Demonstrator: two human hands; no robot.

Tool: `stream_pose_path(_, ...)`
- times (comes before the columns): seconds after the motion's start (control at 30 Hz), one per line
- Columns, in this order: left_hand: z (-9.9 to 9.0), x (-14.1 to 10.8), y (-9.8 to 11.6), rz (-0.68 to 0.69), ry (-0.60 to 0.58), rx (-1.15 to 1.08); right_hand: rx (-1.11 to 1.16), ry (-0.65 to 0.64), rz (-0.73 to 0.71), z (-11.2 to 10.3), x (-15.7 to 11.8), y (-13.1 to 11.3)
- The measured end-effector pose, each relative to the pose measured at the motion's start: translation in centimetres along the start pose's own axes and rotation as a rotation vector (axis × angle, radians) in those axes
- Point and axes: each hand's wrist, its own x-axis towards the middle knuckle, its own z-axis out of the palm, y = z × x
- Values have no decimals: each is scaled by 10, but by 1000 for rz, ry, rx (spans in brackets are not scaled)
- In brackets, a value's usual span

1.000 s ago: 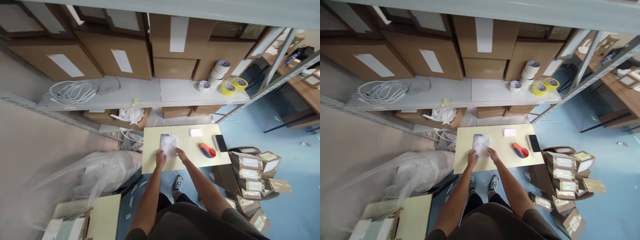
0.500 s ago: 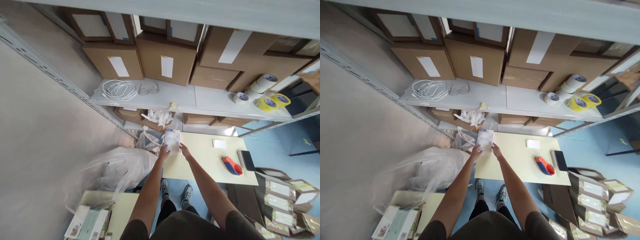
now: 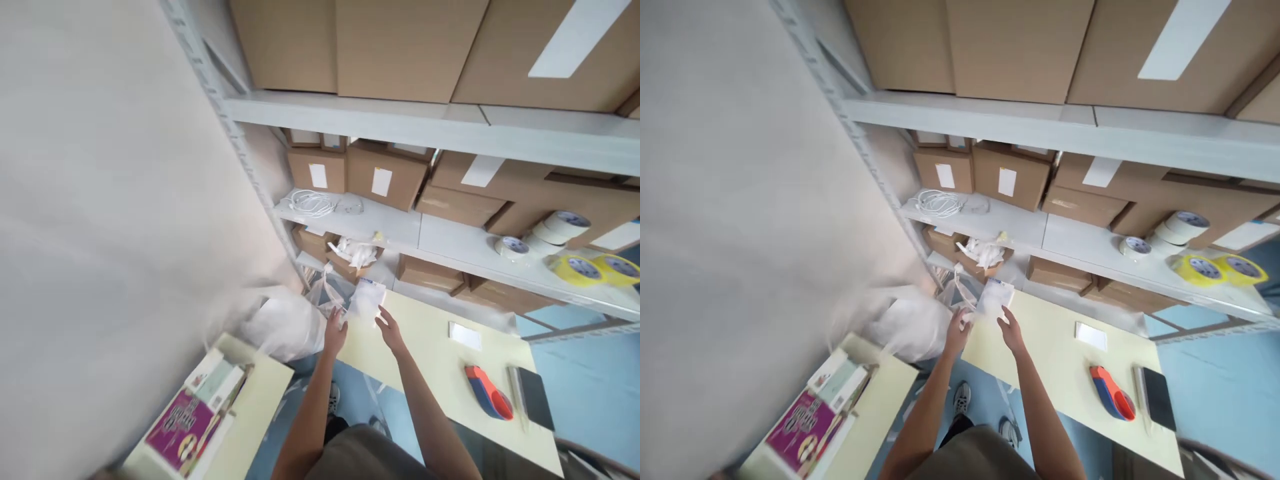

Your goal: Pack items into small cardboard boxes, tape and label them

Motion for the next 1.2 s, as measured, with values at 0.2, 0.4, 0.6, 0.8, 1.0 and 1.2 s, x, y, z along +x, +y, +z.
stream_pose_path(0.2,-28,-112,18,-126,222,-7,2,-279,-137,17,-34,-24)
stream_pose_path(0.4,-86,-235,-2,-275,470,1,42,-640,-169,94,-103,-45)
stream_pose_path(0.6,-158,-353,-43,-485,758,-38,41,-1006,-228,182,-206,-69)
stream_pose_path(0.8,-200,-467,-103,-600,959,-88,-54,-1209,-278,255,-302,-62)
stream_pose_path(1.0,-246,-591,-173,-770,1076,-169,-146,-1327,-271,343,-408,-42)
stream_pose_path(1.2,-284,-705,-252,-999,1153,-147,-279,-1358,-310,445,-498,-9)
